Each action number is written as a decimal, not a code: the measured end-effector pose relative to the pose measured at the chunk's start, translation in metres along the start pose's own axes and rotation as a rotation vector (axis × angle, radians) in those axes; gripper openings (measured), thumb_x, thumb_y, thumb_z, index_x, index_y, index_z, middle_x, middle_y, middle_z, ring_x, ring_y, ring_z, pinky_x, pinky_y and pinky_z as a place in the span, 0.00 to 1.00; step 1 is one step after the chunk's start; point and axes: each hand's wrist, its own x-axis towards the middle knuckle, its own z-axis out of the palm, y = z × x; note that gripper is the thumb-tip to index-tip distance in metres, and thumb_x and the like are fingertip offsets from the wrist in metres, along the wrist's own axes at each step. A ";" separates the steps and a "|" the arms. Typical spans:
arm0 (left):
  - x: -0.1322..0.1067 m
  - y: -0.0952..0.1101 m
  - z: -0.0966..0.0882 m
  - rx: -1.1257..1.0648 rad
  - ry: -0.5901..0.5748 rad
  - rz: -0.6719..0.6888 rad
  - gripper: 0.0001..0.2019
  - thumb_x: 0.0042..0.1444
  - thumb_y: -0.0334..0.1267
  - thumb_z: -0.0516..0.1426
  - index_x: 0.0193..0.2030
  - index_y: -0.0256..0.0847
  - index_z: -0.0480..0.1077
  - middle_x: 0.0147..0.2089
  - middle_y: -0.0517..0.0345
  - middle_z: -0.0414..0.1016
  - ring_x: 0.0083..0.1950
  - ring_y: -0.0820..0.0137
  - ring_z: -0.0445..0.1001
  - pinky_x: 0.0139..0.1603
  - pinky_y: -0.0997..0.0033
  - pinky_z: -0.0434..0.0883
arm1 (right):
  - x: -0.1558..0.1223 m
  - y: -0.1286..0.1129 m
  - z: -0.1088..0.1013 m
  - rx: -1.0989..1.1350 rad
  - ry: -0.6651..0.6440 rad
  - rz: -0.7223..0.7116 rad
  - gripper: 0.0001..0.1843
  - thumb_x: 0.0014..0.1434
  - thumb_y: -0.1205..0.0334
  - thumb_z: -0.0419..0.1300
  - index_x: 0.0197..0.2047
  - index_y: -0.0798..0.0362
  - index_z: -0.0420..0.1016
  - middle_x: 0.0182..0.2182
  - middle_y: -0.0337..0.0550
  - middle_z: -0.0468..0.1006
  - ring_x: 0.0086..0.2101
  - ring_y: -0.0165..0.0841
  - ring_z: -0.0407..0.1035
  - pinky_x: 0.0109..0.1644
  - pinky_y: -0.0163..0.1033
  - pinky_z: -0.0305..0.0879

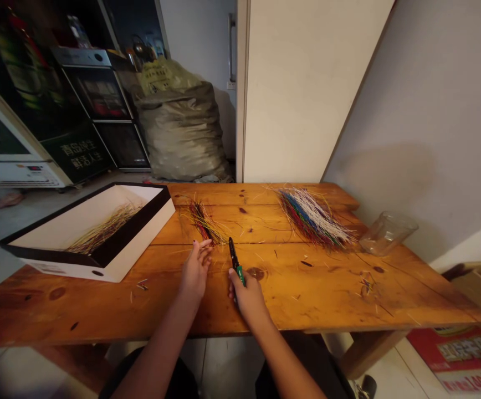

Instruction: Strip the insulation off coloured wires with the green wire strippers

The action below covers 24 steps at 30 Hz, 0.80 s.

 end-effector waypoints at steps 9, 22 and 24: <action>-0.011 0.009 0.015 -0.100 -0.115 0.026 0.18 0.56 0.43 0.55 0.19 0.37 0.58 0.17 0.68 0.49 0.17 0.82 0.45 0.18 0.82 0.53 | 0.005 -0.012 -0.016 -0.079 0.069 -0.056 0.28 0.43 0.34 0.56 0.20 0.53 0.65 0.13 0.36 0.65 0.16 0.28 0.61 0.19 0.33 0.55; -0.003 -0.014 0.003 0.820 -0.363 0.412 0.14 0.54 0.40 0.51 0.20 0.41 0.66 0.25 0.58 0.67 0.31 0.70 0.65 0.37 0.72 0.62 | 0.010 -0.015 -0.034 -0.108 0.104 -0.107 0.27 0.48 0.35 0.54 0.22 0.54 0.67 0.17 0.40 0.68 0.19 0.31 0.64 0.23 0.35 0.58; -0.003 -0.014 0.003 0.710 -0.341 0.346 0.14 0.55 0.43 0.51 0.22 0.41 0.67 0.26 0.58 0.66 0.29 0.71 0.62 0.33 0.73 0.60 | 0.011 -0.016 -0.037 -0.102 0.101 -0.096 0.27 0.48 0.36 0.55 0.21 0.54 0.67 0.17 0.40 0.68 0.20 0.30 0.64 0.23 0.34 0.58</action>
